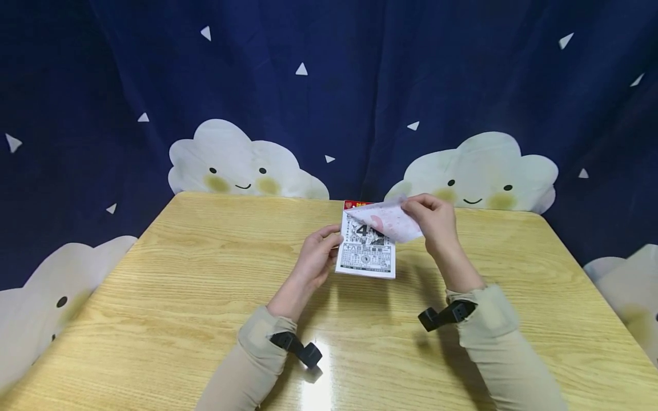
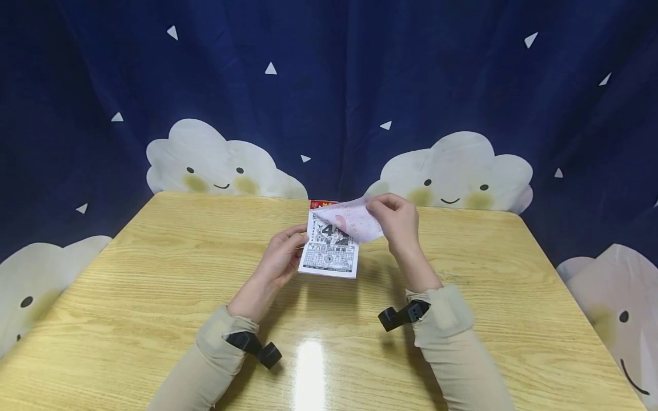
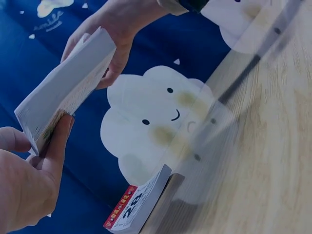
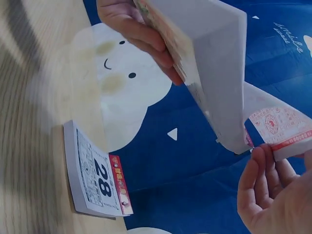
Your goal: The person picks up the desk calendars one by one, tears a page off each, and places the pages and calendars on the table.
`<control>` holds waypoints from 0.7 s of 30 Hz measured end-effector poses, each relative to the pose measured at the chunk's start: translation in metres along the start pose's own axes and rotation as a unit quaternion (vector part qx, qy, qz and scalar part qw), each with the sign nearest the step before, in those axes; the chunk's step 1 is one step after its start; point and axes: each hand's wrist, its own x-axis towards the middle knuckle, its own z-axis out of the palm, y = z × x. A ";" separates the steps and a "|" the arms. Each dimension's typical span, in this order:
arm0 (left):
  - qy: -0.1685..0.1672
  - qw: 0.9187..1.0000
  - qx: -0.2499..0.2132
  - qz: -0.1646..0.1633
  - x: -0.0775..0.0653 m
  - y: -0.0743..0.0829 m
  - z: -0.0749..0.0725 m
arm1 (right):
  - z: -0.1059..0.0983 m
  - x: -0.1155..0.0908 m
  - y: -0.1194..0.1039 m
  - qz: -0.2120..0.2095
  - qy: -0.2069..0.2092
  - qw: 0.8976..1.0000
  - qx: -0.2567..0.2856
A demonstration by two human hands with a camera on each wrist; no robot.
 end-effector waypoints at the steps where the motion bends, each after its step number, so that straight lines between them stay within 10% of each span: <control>1: 0.001 1.000 0.004 -0.001 0.000 0.000 0.000 | 0.000 0.000 0.000 0.001 0.002 1.000 0.000; 21: 0.014 0.996 0.085 0.000 0.000 -0.005 0.000 | -0.007 0.005 -0.006 -0.082 -0.067 0.990 -0.096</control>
